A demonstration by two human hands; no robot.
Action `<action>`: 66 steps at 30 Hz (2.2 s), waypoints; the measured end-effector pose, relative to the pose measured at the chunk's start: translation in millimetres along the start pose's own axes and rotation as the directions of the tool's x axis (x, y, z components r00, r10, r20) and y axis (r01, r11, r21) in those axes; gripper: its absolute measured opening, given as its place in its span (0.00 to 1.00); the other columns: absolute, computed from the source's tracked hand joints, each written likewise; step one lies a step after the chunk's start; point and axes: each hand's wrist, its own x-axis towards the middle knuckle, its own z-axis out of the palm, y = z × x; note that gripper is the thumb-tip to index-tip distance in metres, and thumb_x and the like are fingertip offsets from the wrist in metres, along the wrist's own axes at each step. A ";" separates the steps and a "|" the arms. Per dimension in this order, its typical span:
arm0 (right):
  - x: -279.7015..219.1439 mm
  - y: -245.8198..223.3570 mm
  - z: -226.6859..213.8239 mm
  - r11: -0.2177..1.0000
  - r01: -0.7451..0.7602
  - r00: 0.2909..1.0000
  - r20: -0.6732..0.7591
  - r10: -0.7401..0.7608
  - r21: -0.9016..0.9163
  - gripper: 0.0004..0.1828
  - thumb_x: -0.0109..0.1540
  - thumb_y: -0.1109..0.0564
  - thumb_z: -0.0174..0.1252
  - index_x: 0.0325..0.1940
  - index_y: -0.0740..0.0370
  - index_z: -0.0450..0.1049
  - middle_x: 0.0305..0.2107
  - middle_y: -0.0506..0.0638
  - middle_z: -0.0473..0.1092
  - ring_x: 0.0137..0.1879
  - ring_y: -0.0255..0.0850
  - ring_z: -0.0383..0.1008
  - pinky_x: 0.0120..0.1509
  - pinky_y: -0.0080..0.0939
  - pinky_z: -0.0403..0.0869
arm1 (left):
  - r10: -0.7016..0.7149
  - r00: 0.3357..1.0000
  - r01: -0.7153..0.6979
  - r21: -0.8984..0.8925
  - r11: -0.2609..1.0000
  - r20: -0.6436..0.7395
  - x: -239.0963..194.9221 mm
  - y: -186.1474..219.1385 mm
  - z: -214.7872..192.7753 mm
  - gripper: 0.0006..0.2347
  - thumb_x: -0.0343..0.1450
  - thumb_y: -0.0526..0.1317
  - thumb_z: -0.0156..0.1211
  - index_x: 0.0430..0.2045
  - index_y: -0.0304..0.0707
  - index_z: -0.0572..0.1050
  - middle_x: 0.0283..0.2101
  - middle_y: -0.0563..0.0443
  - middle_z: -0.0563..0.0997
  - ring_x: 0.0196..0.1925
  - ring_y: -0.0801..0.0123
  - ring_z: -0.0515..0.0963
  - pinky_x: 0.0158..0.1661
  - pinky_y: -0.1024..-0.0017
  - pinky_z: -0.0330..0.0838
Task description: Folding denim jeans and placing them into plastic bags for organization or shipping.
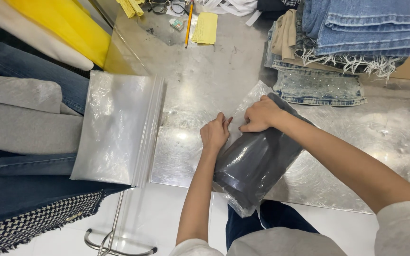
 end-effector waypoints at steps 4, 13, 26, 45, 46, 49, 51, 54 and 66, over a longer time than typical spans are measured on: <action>-23.9 -2.3 -8.7 0.999 -0.029 0.999 0.040 0.029 0.014 0.36 0.60 0.21 0.48 0.48 0.45 0.88 0.43 0.50 0.85 0.59 0.47 0.83 0.76 0.49 0.60 | -0.058 0.998 0.058 -0.021 0.998 -0.005 -0.3 5.9 -2.2 0.09 0.80 0.47 0.50 0.45 0.46 0.74 0.45 0.45 0.89 0.51 0.46 0.88 0.54 0.51 0.78; -30.8 0.6 4.7 0.998 -0.029 0.999 -0.017 0.030 0.046 0.32 0.62 0.24 0.51 0.48 0.46 0.87 0.43 0.49 0.85 0.59 0.47 0.82 0.75 0.53 0.60 | -0.041 0.997 0.044 -0.046 0.998 0.063 7.4 3.2 -16.5 0.14 0.78 0.53 0.56 0.48 0.46 0.78 0.47 0.44 0.89 0.55 0.44 0.86 0.56 0.51 0.77; -43.5 -134.4 30.8 0.884 0.428 0.901 -0.158 -0.403 0.188 0.24 0.71 0.39 0.47 0.48 0.51 0.86 0.37 0.57 0.83 0.46 0.55 0.85 0.58 0.61 0.73 | -0.009 0.978 -0.009 0.088 0.996 0.207 9.1 -55.7 -26.6 0.10 0.76 0.51 0.61 0.42 0.52 0.83 0.41 0.51 0.89 0.54 0.51 0.87 0.56 0.53 0.79; -60.7 -137.4 72.7 0.653 0.737 0.627 -0.181 -0.757 -0.175 0.26 0.66 0.36 0.53 0.26 0.52 0.84 0.20 0.56 0.79 0.31 0.50 0.82 0.68 0.60 0.64 | -0.196 0.978 0.184 -0.147 0.972 -0.071 -158.7 -76.4 -17.6 0.10 0.78 0.48 0.56 0.37 0.44 0.78 0.32 0.44 0.85 0.43 0.46 0.87 0.45 0.50 0.81; -67.6 -130.7 77.6 0.620 0.753 0.576 -0.235 -0.783 -0.218 0.28 0.66 0.34 0.54 0.23 0.52 0.83 0.17 0.56 0.78 0.29 0.49 0.82 0.66 0.56 0.67 | -0.177 0.983 0.169 -0.141 0.976 -0.045 -166.6 -71.0 -10.5 0.11 0.78 0.49 0.54 0.36 0.45 0.77 0.30 0.46 0.85 0.41 0.48 0.88 0.43 0.52 0.81; -76.8 -118.2 87.7 0.591 0.775 0.524 -0.295 -0.799 -0.224 0.26 0.66 0.35 0.55 0.21 0.50 0.82 0.14 0.53 0.76 0.27 0.46 0.82 0.65 0.53 0.72 | -0.173 0.984 0.179 -0.214 0.960 0.045 -184.1 -47.2 -17.1 0.10 0.78 0.47 0.56 0.36 0.40 0.77 0.32 0.43 0.86 0.42 0.47 0.88 0.43 0.54 0.81; -77.2 -118.6 82.8 0.598 0.780 0.530 -0.311 -0.789 -0.186 0.24 0.66 0.38 0.55 0.23 0.48 0.82 0.12 0.49 0.75 0.27 0.45 0.83 0.65 0.53 0.74 | -0.178 0.978 0.202 -0.286 0.937 0.109 -184.1 -37.3 -26.6 0.10 0.77 0.44 0.60 0.38 0.35 0.79 0.36 0.38 0.87 0.44 0.44 0.88 0.44 0.54 0.81; -81.3 -130.1 59.9 0.703 0.702 0.514 -0.604 -0.609 -0.112 0.15 0.67 0.45 0.61 0.37 0.54 0.86 0.31 0.56 0.83 0.50 0.52 0.84 0.69 0.63 0.72 | -0.262 0.958 0.285 -0.433 0.855 0.115 -166.3 -44.6 -21.2 0.17 0.76 0.54 0.61 0.40 0.36 0.79 0.38 0.39 0.87 0.44 0.44 0.88 0.45 0.51 0.82; -90.1 -134.8 38.4 0.995 -0.085 0.890 -0.453 0.052 -0.053 0.35 0.55 0.43 0.76 0.67 0.43 0.78 0.84 0.73 0.25 0.81 0.91 0.22 0.60 1.06 0.35 | -0.155 0.946 0.133 -0.095 0.987 -0.283 -140.5 -0.3 6.9 0.04 0.74 0.40 0.58 0.37 0.42 0.71 0.42 0.45 0.78 0.48 0.47 0.83 0.45 0.55 0.80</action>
